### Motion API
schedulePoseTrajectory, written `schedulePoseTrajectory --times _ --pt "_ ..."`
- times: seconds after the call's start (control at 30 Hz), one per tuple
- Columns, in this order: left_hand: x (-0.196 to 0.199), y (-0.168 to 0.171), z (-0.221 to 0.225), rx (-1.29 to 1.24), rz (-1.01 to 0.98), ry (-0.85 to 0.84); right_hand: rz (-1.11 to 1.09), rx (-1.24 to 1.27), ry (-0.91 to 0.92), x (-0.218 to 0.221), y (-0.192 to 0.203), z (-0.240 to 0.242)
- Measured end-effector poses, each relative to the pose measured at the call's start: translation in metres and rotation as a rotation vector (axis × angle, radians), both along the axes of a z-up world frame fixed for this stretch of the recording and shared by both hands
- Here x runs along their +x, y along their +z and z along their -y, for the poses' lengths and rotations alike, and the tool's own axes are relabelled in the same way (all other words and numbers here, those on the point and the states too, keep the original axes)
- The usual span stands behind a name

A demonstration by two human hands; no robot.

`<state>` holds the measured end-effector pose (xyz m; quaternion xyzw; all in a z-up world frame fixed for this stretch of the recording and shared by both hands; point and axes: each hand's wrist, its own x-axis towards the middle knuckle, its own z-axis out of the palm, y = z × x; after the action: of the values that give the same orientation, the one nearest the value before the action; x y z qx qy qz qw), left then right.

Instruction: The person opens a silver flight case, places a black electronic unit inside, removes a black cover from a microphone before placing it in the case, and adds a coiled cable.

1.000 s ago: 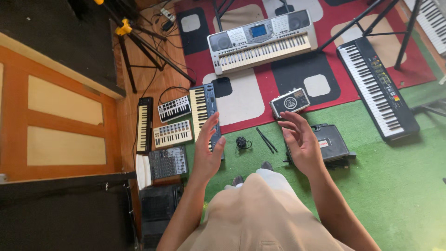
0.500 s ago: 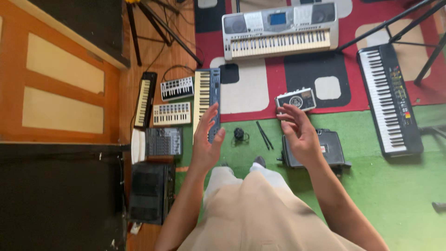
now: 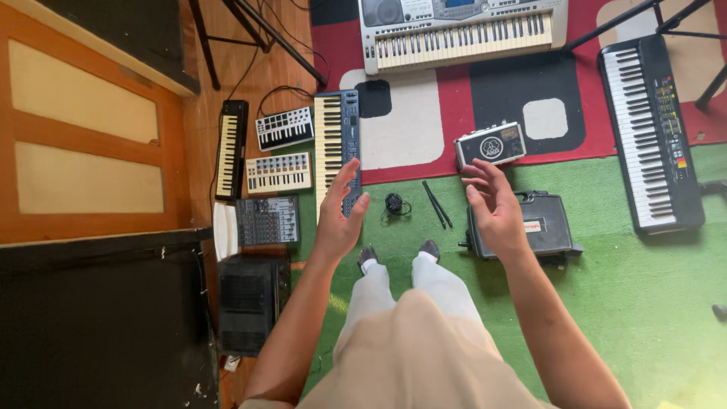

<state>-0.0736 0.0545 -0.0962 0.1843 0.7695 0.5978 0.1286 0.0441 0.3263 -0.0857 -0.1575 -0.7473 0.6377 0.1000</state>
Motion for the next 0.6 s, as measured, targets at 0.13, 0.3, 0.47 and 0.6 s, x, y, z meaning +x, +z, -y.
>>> schedulePoseTrajectory --times 0.13,0.3,0.47,0.6 --pt "-0.032 -0.081 -0.008 0.017 0.142 0.005 0.082 -0.026 -0.050 -0.024 -0.071 -0.008" --pt "-0.049 -0.211 -0.024 0.115 0.331 0.039 0.199 -0.116 -0.087 -0.028 -0.203 -0.019" --pt "-0.044 -0.353 -0.036 -0.192 0.346 0.093 0.343 -0.216 -0.125 -0.036 -0.349 -0.041" --pt "-0.045 -0.464 -0.048 -0.149 0.427 0.150 0.456 -0.204 -0.143 -0.048 -0.437 -0.049"
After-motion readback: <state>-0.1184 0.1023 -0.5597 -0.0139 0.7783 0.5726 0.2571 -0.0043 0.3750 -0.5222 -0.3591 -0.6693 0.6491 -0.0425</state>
